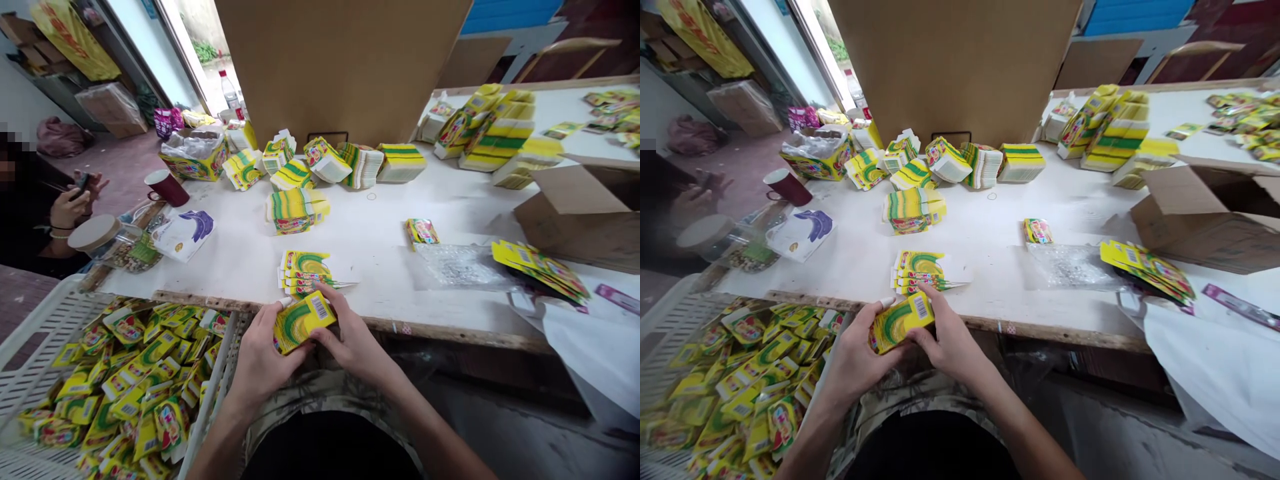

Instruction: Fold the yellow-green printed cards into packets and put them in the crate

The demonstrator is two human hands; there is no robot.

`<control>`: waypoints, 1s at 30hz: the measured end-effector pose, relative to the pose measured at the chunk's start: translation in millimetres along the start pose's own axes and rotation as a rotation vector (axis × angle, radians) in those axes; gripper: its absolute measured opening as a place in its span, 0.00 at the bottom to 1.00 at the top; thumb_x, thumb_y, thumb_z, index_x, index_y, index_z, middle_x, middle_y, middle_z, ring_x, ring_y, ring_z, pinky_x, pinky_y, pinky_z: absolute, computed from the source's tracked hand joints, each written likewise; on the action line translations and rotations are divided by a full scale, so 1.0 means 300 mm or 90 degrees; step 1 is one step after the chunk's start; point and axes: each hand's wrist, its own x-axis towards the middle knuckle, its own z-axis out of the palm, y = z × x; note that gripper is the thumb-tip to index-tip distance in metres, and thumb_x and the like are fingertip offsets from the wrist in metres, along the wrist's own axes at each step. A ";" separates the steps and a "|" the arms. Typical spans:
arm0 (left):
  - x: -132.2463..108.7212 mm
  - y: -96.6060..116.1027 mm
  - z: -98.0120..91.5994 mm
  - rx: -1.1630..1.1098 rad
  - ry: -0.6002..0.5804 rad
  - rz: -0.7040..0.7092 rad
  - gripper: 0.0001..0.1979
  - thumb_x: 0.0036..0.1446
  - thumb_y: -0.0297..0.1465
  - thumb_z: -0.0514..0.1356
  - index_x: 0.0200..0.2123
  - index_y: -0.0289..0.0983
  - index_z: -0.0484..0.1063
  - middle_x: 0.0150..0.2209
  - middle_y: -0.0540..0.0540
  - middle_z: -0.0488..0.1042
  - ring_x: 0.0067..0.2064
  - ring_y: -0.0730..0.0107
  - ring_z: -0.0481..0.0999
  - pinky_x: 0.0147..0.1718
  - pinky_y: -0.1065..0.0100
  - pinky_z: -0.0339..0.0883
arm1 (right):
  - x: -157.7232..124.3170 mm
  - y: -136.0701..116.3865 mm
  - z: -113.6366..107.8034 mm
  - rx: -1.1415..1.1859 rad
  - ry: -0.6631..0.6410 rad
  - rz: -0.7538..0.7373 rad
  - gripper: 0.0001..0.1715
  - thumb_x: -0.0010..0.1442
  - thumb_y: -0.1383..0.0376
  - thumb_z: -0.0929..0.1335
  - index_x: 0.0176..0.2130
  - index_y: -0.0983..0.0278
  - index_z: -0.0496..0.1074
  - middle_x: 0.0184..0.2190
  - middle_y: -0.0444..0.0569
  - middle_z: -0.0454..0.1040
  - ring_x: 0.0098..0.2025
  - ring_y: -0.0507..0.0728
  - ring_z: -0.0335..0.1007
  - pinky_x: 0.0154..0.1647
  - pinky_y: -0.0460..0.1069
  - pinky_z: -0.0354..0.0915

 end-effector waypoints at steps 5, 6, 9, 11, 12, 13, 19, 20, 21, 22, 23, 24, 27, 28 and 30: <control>-0.028 -0.063 -0.023 -0.511 0.448 -0.064 0.25 0.53 0.55 0.55 0.43 0.42 0.70 0.37 0.50 0.72 0.36 0.71 0.74 0.36 0.70 0.71 | 0.082 0.072 -0.024 -0.170 0.105 0.028 0.21 0.60 0.62 0.69 0.52 0.63 0.67 0.45 0.53 0.74 0.45 0.58 0.71 0.48 0.53 0.69; -0.031 -0.076 -0.030 -0.566 0.498 -0.090 0.29 0.54 0.59 0.48 0.43 0.42 0.70 0.40 0.49 0.72 0.39 0.70 0.75 0.40 0.69 0.71 | 0.107 0.089 -0.034 -0.224 0.140 0.042 0.16 0.61 0.63 0.68 0.49 0.64 0.70 0.43 0.54 0.74 0.45 0.59 0.70 0.48 0.55 0.68; -0.034 -0.100 -0.031 -0.691 0.526 -0.254 0.36 0.53 0.63 0.44 0.42 0.38 0.69 0.47 0.42 0.70 0.46 0.64 0.75 0.46 0.63 0.71 | 0.176 0.131 -0.046 -0.311 0.196 0.079 0.12 0.59 0.67 0.68 0.44 0.67 0.72 0.43 0.60 0.70 0.47 0.66 0.65 0.50 0.62 0.63; -0.033 -0.104 -0.014 -0.707 0.500 -0.306 0.34 0.53 0.60 0.49 0.45 0.37 0.69 0.48 0.41 0.70 0.45 0.64 0.75 0.42 0.64 0.73 | 0.206 0.148 -0.040 -0.340 0.200 0.092 0.10 0.56 0.69 0.70 0.40 0.67 0.73 0.42 0.62 0.70 0.46 0.68 0.63 0.49 0.64 0.61; -0.033 -0.104 -0.002 -0.703 0.482 -0.304 0.32 0.53 0.59 0.51 0.46 0.37 0.68 0.48 0.41 0.70 0.43 0.65 0.75 0.39 0.66 0.73 | 0.216 0.153 -0.035 -0.348 0.198 0.093 0.08 0.54 0.71 0.70 0.38 0.67 0.72 0.40 0.61 0.69 0.45 0.68 0.62 0.48 0.64 0.61; -0.032 -0.102 0.011 -0.701 0.460 -0.296 0.31 0.54 0.57 0.53 0.46 0.38 0.68 0.47 0.42 0.70 0.42 0.66 0.75 0.37 0.67 0.73 | 0.221 0.156 -0.031 -0.351 0.195 0.092 0.07 0.53 0.71 0.70 0.36 0.67 0.71 0.40 0.61 0.69 0.45 0.68 0.62 0.47 0.63 0.61; -0.022 -0.070 0.086 -0.701 0.306 -0.224 0.30 0.53 0.54 0.58 0.51 0.40 0.68 0.49 0.42 0.69 0.45 0.66 0.73 0.41 0.69 0.71 | 0.192 0.123 -0.023 -0.288 0.209 0.068 0.08 0.56 0.71 0.67 0.36 0.63 0.62 0.35 0.51 0.70 0.38 0.60 0.66 0.42 0.55 0.64; -0.019 -0.059 0.098 -0.701 0.281 -0.202 0.31 0.52 0.54 0.59 0.53 0.40 0.67 0.52 0.41 0.68 0.49 0.64 0.72 0.45 0.67 0.71 | 0.177 0.103 -0.021 -0.273 0.215 0.064 0.08 0.57 0.70 0.66 0.37 0.62 0.61 0.35 0.50 0.70 0.36 0.59 0.66 0.40 0.53 0.64; -0.017 -0.048 0.109 -0.702 0.262 -0.175 0.33 0.50 0.55 0.60 0.54 0.41 0.66 0.54 0.41 0.66 0.52 0.62 0.70 0.48 0.65 0.69 | 0.159 0.079 -0.016 -0.254 0.213 0.058 0.09 0.57 0.69 0.67 0.37 0.62 0.61 0.34 0.49 0.70 0.35 0.57 0.66 0.38 0.51 0.64; -0.015 -0.035 0.119 -0.705 0.246 -0.146 0.35 0.48 0.55 0.62 0.55 0.42 0.65 0.56 0.41 0.65 0.55 0.59 0.68 0.51 0.63 0.68 | 0.138 0.053 -0.008 -0.223 0.193 0.053 0.09 0.57 0.68 0.67 0.37 0.61 0.60 0.34 0.47 0.69 0.33 0.55 0.66 0.36 0.49 0.63; -0.013 -0.021 0.128 -0.708 0.233 -0.121 0.36 0.47 0.55 0.63 0.55 0.43 0.65 0.57 0.42 0.64 0.56 0.58 0.67 0.53 0.62 0.66 | 0.116 0.025 0.004 -0.179 0.153 0.050 0.10 0.56 0.68 0.68 0.36 0.61 0.60 0.32 0.45 0.69 0.32 0.54 0.65 0.34 0.48 0.63; -0.012 -0.008 0.135 -0.710 0.220 -0.103 0.36 0.46 0.55 0.63 0.54 0.43 0.65 0.55 0.42 0.66 0.55 0.57 0.68 0.53 0.61 0.66 | 0.092 -0.002 0.019 -0.102 0.085 0.053 0.11 0.56 0.68 0.69 0.35 0.60 0.61 0.31 0.43 0.68 0.30 0.53 0.63 0.32 0.47 0.61; -0.009 0.020 0.144 -0.715 0.211 -0.084 0.32 0.48 0.57 0.58 0.49 0.42 0.69 0.43 0.43 0.71 0.45 0.58 0.73 0.45 0.60 0.71 | 0.028 -0.059 0.079 0.196 -0.104 0.084 0.14 0.55 0.62 0.71 0.33 0.60 0.60 0.30 0.42 0.66 0.29 0.51 0.60 0.29 0.45 0.59; -0.008 0.024 0.142 -0.708 0.218 -0.085 0.31 0.50 0.58 0.55 0.47 0.41 0.69 0.38 0.44 0.71 0.40 0.60 0.73 0.42 0.61 0.72 | 0.012 -0.067 0.099 0.258 -0.122 0.092 0.16 0.54 0.61 0.72 0.33 0.60 0.60 0.31 0.42 0.66 0.30 0.51 0.60 0.30 0.45 0.59; -0.006 0.022 0.135 -0.648 0.242 -0.098 0.32 0.52 0.60 0.50 0.44 0.40 0.70 0.31 0.47 0.68 0.34 0.65 0.71 0.37 0.64 0.72 | -0.007 -0.068 0.128 0.294 -0.106 0.108 0.22 0.49 0.60 0.76 0.37 0.61 0.61 0.33 0.41 0.66 0.32 0.51 0.60 0.31 0.45 0.59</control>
